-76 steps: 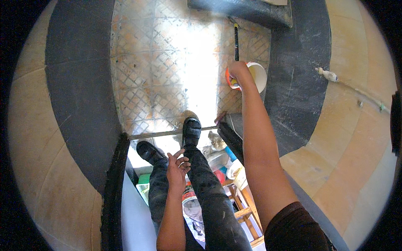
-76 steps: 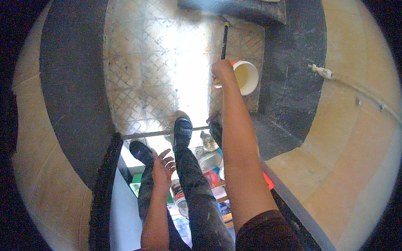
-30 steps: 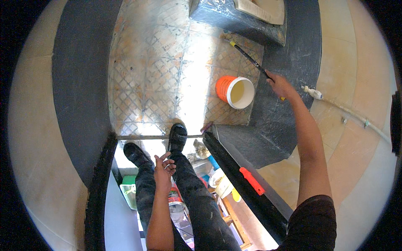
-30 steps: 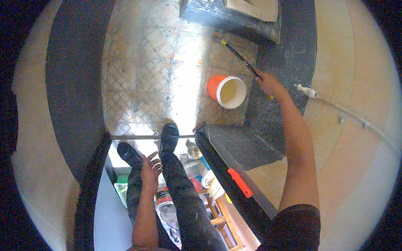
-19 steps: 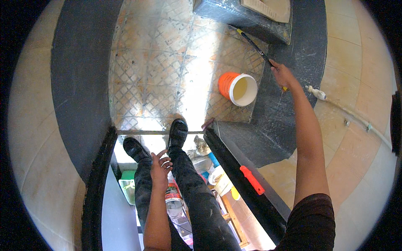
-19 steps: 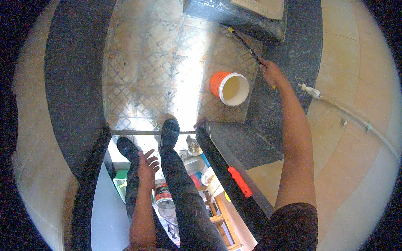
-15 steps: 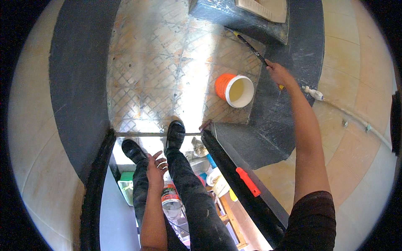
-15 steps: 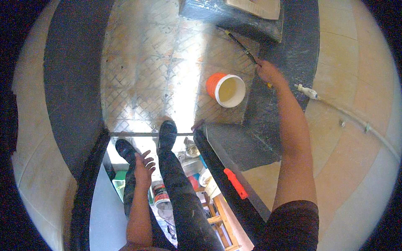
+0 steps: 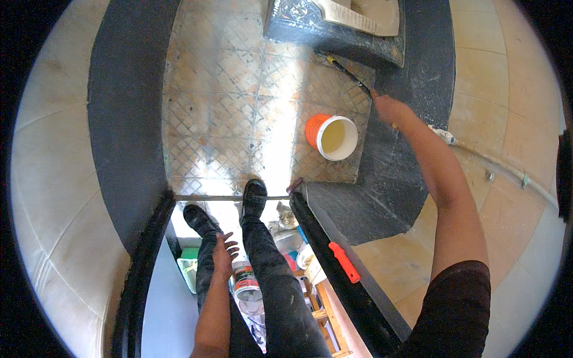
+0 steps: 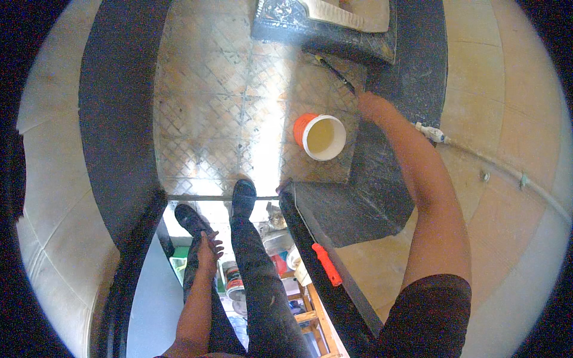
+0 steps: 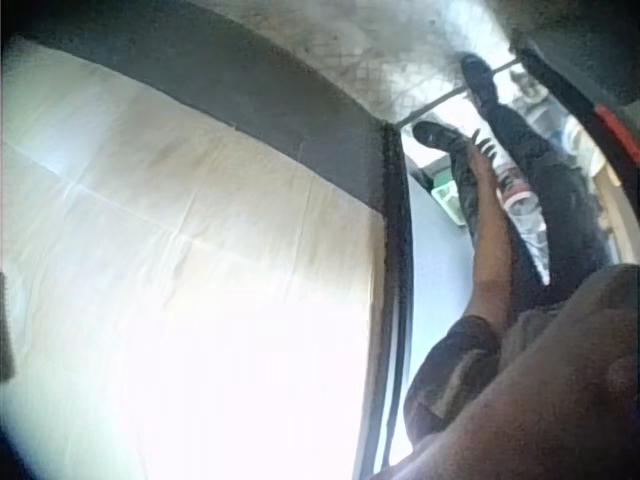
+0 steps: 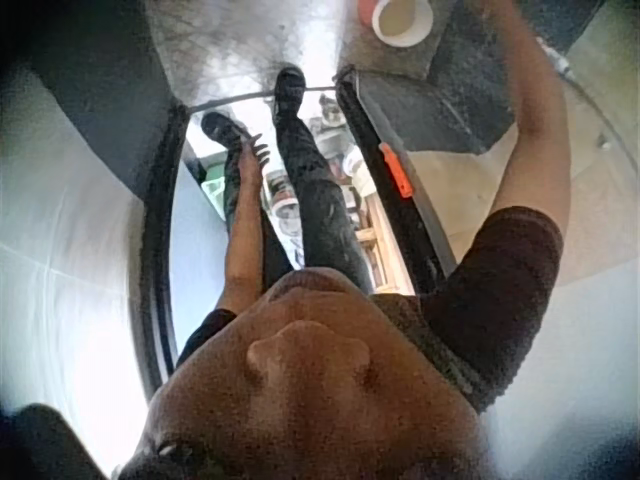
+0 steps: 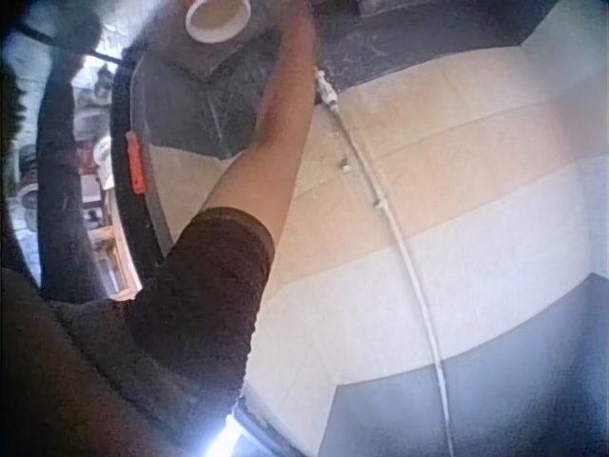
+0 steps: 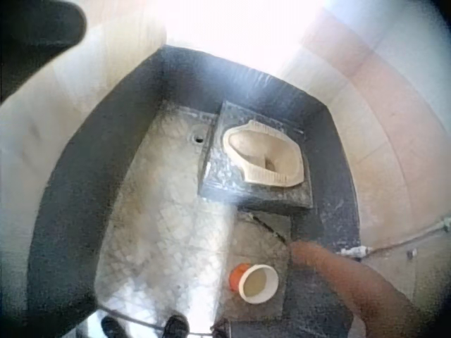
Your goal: The person applies a liquid from an orange bucket to the floor tiles using a paint roller and a scraper. They spread the liquid across the floor surface and into the grout lines, then use the scraper to distribute the material toward the edges near a squat toilet.
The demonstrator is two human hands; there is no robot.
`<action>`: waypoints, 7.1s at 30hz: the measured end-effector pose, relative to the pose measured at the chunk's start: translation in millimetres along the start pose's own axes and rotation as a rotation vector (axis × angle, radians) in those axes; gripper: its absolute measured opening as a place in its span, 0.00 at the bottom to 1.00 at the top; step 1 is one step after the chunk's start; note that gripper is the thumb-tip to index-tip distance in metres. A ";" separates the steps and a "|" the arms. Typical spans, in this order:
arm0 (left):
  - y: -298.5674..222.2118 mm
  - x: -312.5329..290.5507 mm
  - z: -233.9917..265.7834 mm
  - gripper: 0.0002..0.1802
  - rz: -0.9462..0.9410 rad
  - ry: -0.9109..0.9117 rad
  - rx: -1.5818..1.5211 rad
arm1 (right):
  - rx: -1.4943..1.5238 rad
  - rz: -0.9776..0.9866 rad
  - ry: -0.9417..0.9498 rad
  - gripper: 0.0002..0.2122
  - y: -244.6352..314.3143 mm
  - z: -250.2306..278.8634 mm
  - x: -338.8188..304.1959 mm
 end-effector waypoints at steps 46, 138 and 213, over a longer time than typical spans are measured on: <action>-21.0 -150.2 79.7 0.36 -0.094 0.010 0.130 | 0.485 -0.202 -0.091 0.09 112.7 29.1 2.7; 0.0 -135.3 97.1 0.33 -0.058 0.024 0.128 | 0.478 -0.065 -0.271 0.13 351.6 56.8 -16.2; 5.8 -137.3 107.1 0.30 -0.144 0.022 0.145 | 0.273 -0.103 -0.095 0.14 48.2 -84.0 -6.4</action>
Point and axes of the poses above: each hand's wrist, its own x-axis towards the middle knuckle, its own z-axis out of the back of the hand, y = z × x, the point moved 4 cm from there along x, towards the middle knuckle, and after that the axes turned 8 degrees about y, right-handed, at the moved point
